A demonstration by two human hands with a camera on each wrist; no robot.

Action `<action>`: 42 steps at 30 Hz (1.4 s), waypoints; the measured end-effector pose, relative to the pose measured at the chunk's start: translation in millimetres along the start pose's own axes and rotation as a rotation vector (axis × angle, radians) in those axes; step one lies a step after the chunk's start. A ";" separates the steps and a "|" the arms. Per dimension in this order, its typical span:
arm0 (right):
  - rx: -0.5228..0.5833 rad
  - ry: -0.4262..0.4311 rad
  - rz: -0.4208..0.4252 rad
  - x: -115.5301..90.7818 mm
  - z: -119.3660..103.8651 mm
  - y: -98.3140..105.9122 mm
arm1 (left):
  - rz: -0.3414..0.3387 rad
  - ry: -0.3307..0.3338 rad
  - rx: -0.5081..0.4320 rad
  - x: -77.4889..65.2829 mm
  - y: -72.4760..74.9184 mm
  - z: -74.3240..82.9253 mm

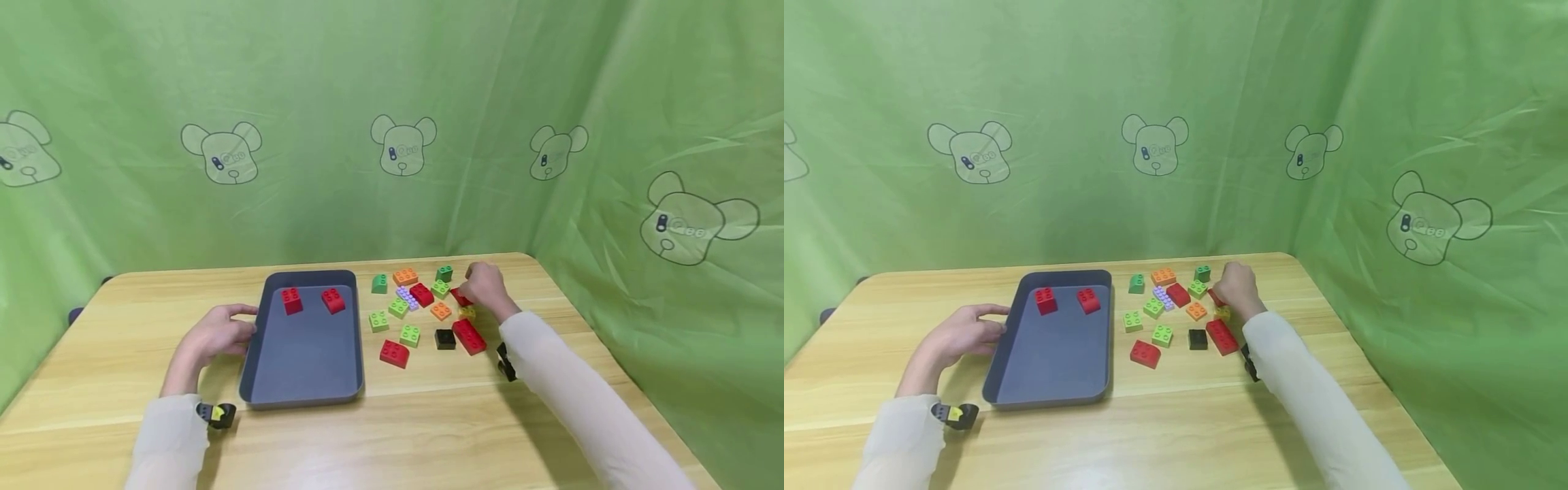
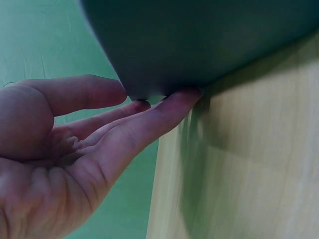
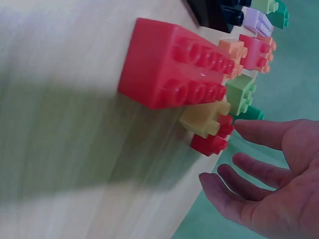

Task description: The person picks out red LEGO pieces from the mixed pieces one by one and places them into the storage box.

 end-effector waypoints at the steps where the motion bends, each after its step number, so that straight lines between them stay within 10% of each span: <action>1: 0.011 -0.012 -0.014 -0.3 1.7 -2.0 | -0.002 0.001 -0.001 0.2 -0.2 -0.3; 42: 0.011 -0.031 -0.036 -0.7 7.0 -17.8 | -0.008 -0.007 -0.016 0.1 1.8 3.1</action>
Point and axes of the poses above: each hand's wrist, its own x-axis towards the middle knuckle, its own y-axis out of the back of the hand, z = x × y, the point moved 6 cm from there along x, towards the middle knuckle, and after that the axes turned 10 degrees about z, right-handed, at the moved point
